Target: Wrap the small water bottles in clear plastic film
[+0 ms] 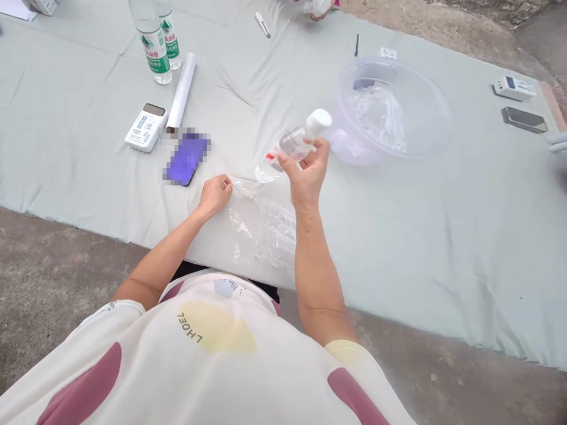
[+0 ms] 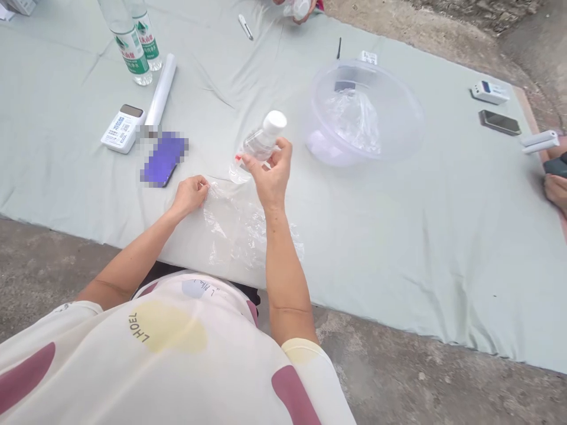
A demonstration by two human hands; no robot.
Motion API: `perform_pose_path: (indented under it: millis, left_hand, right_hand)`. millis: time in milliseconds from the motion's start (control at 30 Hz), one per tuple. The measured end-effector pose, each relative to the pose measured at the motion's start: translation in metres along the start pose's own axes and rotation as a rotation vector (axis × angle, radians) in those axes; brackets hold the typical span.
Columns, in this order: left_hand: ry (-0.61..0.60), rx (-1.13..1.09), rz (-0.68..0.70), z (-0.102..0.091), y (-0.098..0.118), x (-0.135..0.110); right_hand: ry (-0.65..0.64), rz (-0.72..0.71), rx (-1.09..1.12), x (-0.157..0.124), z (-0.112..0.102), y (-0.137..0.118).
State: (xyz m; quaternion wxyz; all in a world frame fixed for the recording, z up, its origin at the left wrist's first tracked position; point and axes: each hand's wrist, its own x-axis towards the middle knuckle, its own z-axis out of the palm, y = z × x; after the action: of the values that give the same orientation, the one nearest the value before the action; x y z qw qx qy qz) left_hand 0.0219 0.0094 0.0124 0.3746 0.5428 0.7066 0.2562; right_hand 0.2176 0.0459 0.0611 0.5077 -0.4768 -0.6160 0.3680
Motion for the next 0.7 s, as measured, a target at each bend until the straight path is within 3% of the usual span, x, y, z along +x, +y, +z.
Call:
perform_pose_path:
  millis: [100,233,300,367,533,700]
  left_hand:
    - [0.009,0.033,0.038,0.004,0.001,0.004]
    - [0.013,0.072,0.068,0.009,0.003,0.009]
    - [0.018,0.087,0.086,0.011,0.003,0.010]
    - [0.026,0.107,0.105,0.012,0.003,0.012]
    - [0.038,0.135,0.144,0.014,0.002,0.014]
    - [0.048,0.028,0.148,0.011,0.003,0.003]
  right_hand:
    - [0.031,0.133,0.232,-0.028,-0.019,-0.021]
    - [-0.353,0.551,0.369,-0.073,-0.024,-0.028]
    - [-0.502,0.665,0.281,-0.087,-0.019,-0.020]
    - [-0.560,0.705,0.193,-0.093,-0.014,-0.011]
    - [-0.394,0.699,0.057,-0.089,-0.007,0.000]
    - [-0.278,0.621,-0.199,-0.086,-0.001,0.010]
